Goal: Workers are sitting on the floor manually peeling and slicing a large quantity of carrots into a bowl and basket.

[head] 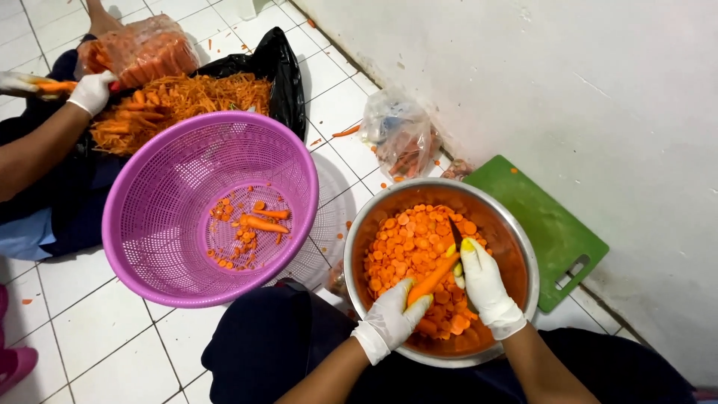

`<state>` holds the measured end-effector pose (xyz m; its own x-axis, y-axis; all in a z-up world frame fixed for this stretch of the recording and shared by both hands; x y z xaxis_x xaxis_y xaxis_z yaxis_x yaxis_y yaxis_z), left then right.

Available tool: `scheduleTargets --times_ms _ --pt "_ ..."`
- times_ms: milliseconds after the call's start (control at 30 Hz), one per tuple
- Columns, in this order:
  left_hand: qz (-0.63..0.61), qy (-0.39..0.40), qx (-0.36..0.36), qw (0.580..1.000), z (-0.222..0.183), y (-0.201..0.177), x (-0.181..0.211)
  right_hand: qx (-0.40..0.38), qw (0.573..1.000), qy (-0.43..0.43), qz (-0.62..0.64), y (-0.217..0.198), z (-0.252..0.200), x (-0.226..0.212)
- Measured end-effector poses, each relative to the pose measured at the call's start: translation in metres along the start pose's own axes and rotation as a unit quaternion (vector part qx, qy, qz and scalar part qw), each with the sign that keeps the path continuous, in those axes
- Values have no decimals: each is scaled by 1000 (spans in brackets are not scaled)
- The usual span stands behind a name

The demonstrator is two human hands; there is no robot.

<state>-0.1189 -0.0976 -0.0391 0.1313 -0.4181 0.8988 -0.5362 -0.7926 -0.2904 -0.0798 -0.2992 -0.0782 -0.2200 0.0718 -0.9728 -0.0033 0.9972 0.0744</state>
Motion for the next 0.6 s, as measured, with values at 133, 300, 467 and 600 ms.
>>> scheduleTargets --times_ms 133,300,467,600 --pt "-10 4 9 1000 4 0 -2 -23 998 -21 57 0 -3 -12" --pt "13 0 -5 1000 3 0 3 -15 1000 -7 17 3 -5 -6" --pt "0 -9 -11 1000 2 -2 9 -18 997 -10 71 2 -7 -13" --pt "6 16 3 1000 6 3 -1 -32 999 -2 25 5 -11 -12"
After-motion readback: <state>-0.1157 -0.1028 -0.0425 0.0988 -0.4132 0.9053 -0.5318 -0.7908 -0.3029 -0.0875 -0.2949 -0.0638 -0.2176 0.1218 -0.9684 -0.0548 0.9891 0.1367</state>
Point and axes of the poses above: each hand's wrist, its own z-axis towards the middle knuckle, its own y-axis out of the palm, x = y × z, the point moved 1 cm from there along z, towards the middle knuckle, and after that the axes turned 6 degrees about -x, right-handed, at the moved point
